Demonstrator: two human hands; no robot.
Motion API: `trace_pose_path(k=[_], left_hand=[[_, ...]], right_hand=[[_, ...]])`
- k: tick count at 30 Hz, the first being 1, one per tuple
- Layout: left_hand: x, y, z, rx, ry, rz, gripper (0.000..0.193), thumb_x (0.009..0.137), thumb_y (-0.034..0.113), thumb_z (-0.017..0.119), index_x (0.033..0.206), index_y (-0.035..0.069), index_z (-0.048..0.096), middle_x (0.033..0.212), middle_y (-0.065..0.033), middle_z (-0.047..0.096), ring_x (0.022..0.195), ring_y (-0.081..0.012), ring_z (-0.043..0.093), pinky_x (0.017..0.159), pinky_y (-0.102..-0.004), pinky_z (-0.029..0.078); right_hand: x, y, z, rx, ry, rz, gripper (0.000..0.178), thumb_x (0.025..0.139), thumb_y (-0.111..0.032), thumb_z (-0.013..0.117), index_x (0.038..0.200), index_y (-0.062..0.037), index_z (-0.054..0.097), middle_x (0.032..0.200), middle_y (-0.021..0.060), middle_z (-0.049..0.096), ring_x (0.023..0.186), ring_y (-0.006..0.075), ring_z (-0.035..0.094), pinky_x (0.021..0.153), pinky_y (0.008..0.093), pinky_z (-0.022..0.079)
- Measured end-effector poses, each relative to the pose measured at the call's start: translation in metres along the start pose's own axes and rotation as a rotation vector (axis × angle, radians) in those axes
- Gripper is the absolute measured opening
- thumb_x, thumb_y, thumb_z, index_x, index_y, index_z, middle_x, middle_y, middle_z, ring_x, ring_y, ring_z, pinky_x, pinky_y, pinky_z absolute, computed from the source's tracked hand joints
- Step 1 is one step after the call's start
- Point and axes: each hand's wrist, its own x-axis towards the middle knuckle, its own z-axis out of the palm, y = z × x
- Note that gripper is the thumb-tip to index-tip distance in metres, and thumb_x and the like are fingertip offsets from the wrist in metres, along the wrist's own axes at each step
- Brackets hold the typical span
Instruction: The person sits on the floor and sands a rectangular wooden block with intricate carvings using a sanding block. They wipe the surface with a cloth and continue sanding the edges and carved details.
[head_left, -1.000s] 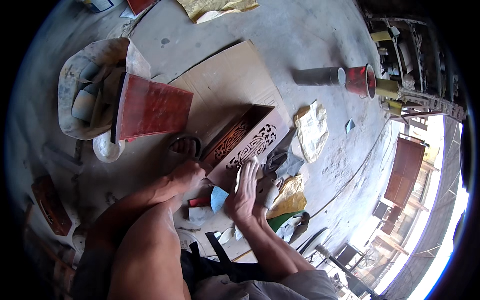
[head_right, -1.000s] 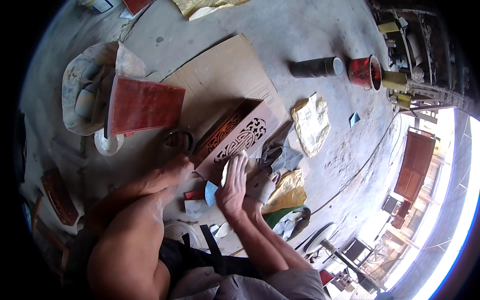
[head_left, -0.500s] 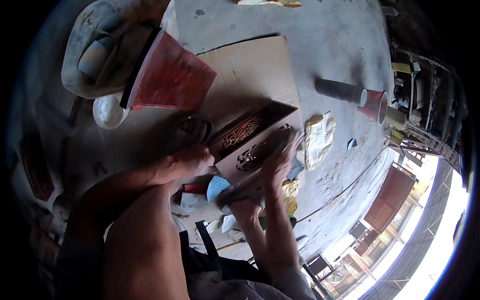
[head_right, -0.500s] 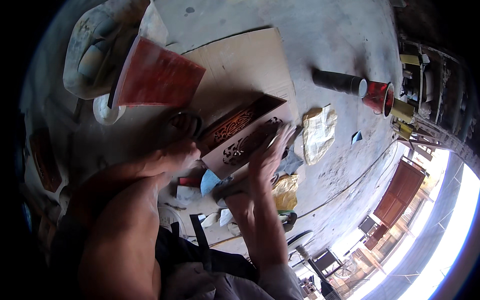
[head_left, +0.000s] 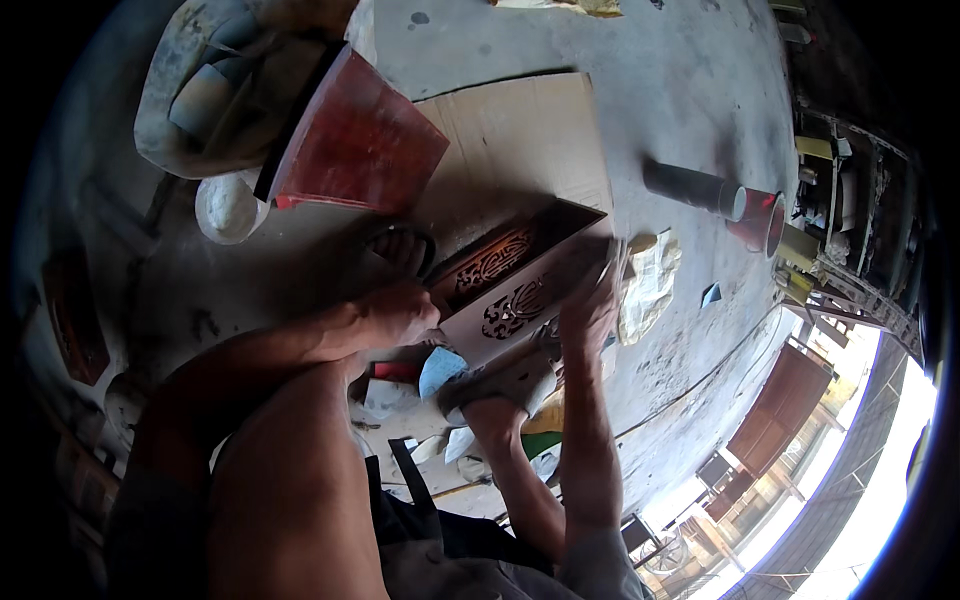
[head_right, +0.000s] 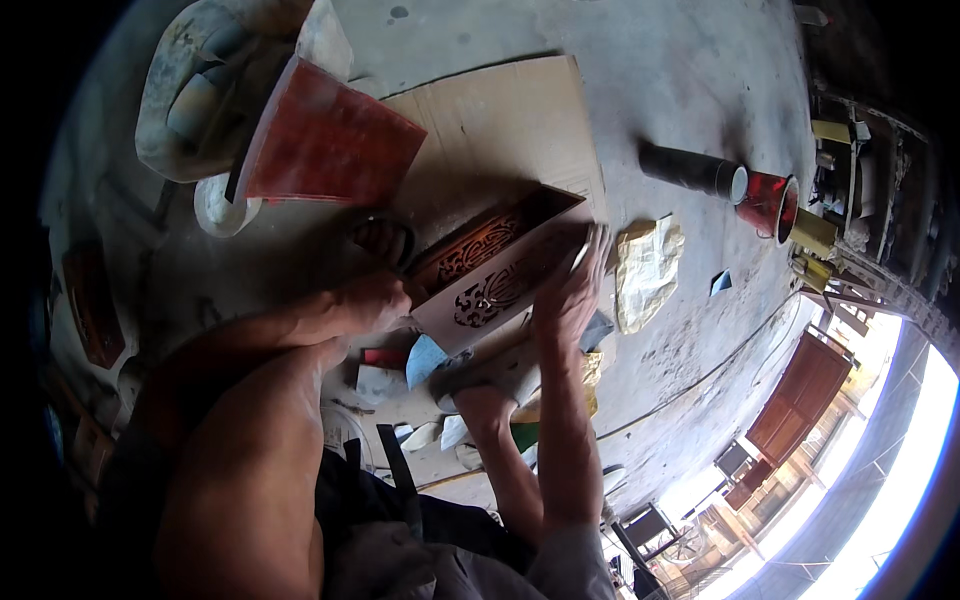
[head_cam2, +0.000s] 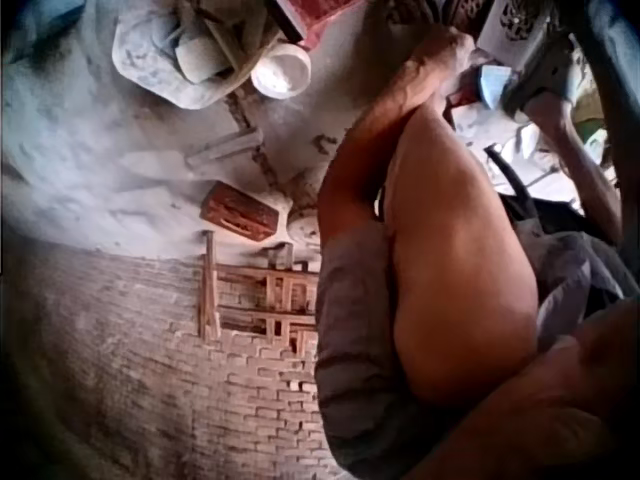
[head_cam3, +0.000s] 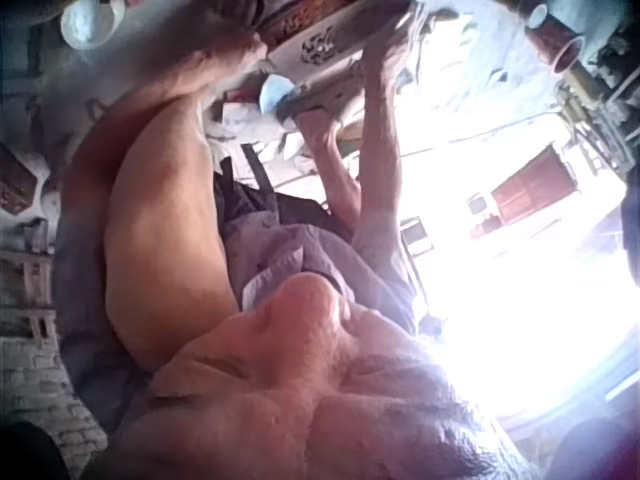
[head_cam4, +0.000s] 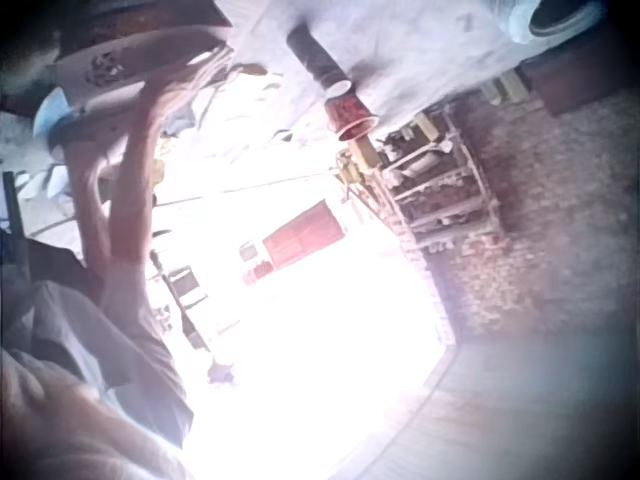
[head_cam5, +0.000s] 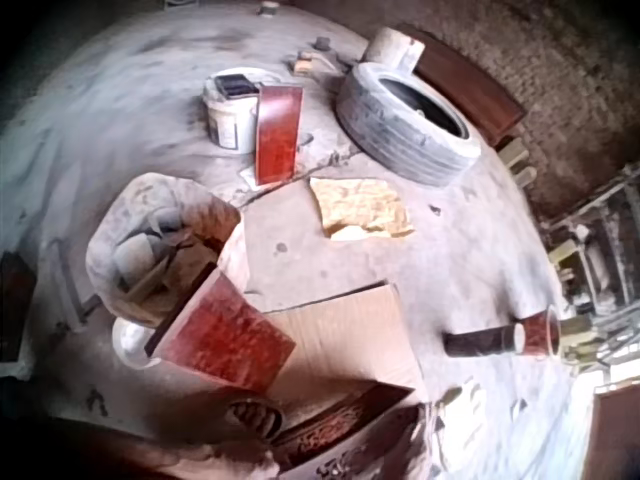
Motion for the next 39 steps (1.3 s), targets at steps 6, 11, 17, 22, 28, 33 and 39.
trace_pose_path(k=[6, 11, 17, 22, 28, 33, 39], left_hand=[[0.003, 0.009, -0.007, 0.135, -0.106, -0.007, 0.017, 0.075, 0.020, 0.074, 0.063, 0.008, 0.069, 0.065, -0.0193, 0.068, 0.061, -0.0353, 0.067, 0.065, -0.0475, 0.054], [-0.017, -0.022, 0.034, -0.110, -0.194, -0.242, 0.018, 0.075, 0.015, 0.069, 0.060, 0.006, 0.067, 0.059, -0.0166, 0.063, 0.057, -0.0337, 0.066, 0.057, -0.0446, 0.052], [0.001, -0.004, 0.004, 0.018, -0.054, 0.013, 0.012, 0.078, 0.014, 0.066, 0.072, 0.003, 0.067, 0.071, -0.0159, 0.067, 0.065, -0.0330, 0.068, 0.059, -0.0435, 0.053], [0.004, -0.005, 0.019, -0.113, 0.162, 0.041, 0.006, 0.081, 0.011, 0.069, 0.079, 0.005, 0.066, 0.076, -0.0187, 0.070, 0.073, -0.0384, 0.070, 0.068, -0.0471, 0.056], [0.003, -0.013, 0.021, -0.040, 0.054, 0.037, 0.010, 0.077, 0.013, 0.068, 0.071, 0.005, 0.070, 0.079, -0.0211, 0.071, 0.076, -0.0368, 0.072, 0.071, -0.0480, 0.057], [-0.010, -0.027, 0.029, 0.137, -0.075, -0.012, 0.005, 0.077, 0.007, 0.066, 0.076, 0.003, 0.069, 0.080, -0.0187, 0.070, 0.072, -0.0368, 0.070, 0.064, -0.0453, 0.055], [-0.004, -0.023, 0.027, -0.005, 0.030, 0.028, 0.008, 0.075, 0.010, 0.067, 0.072, 0.003, 0.069, 0.074, -0.0187, 0.068, 0.068, -0.0379, 0.069, 0.062, -0.0450, 0.054]], right_hand=[[0.026, -0.005, -0.023, 0.027, -0.196, -0.109, 0.046, 0.108, -0.012, 0.040, 0.150, 0.0077, 0.044, 0.149, 0.0313, 0.051, 0.141, 0.0450, 0.048, 0.118, 0.0480, 0.040], [0.012, 0.022, -0.031, 0.110, -0.181, -0.196, 0.045, 0.107, -0.008, 0.041, 0.148, 0.0100, 0.045, 0.149, 0.0337, 0.050, 0.141, 0.0469, 0.048, 0.120, 0.0500, 0.038], [-0.022, -0.011, 0.000, 0.097, -0.132, -0.485, 0.056, 0.096, -0.003, 0.038, 0.149, 0.0138, 0.043, 0.154, 0.0353, 0.044, 0.147, 0.0502, 0.039, 0.124, 0.0549, 0.030], [-0.120, -0.091, 0.013, 0.121, -0.327, -0.599, 0.060, 0.085, -0.005, 0.055, 0.144, 0.0090, 0.053, 0.154, 0.0287, 0.047, 0.146, 0.0399, 0.045, 0.123, 0.0523, 0.034], [-0.131, -0.076, -0.005, -0.032, -0.464, -0.683, 0.062, 0.089, -0.011, 0.054, 0.148, 0.0057, 0.049, 0.158, 0.0248, 0.046, 0.148, 0.0367, 0.045, 0.124, 0.0501, 0.033], [-0.167, -0.044, -0.014, -0.047, -0.429, -0.667, 0.059, 0.090, -0.009, 0.055, 0.147, 0.0050, 0.050, 0.156, 0.0243, 0.048, 0.147, 0.0370, 0.046, 0.123, 0.0502, 0.035], [-0.130, -0.088, 0.001, 0.005, -0.433, -0.622, 0.055, 0.090, -0.006, 0.054, 0.144, 0.0059, 0.054, 0.154, 0.0231, 0.050, 0.144, 0.0376, 0.049, 0.122, 0.0498, 0.036]])
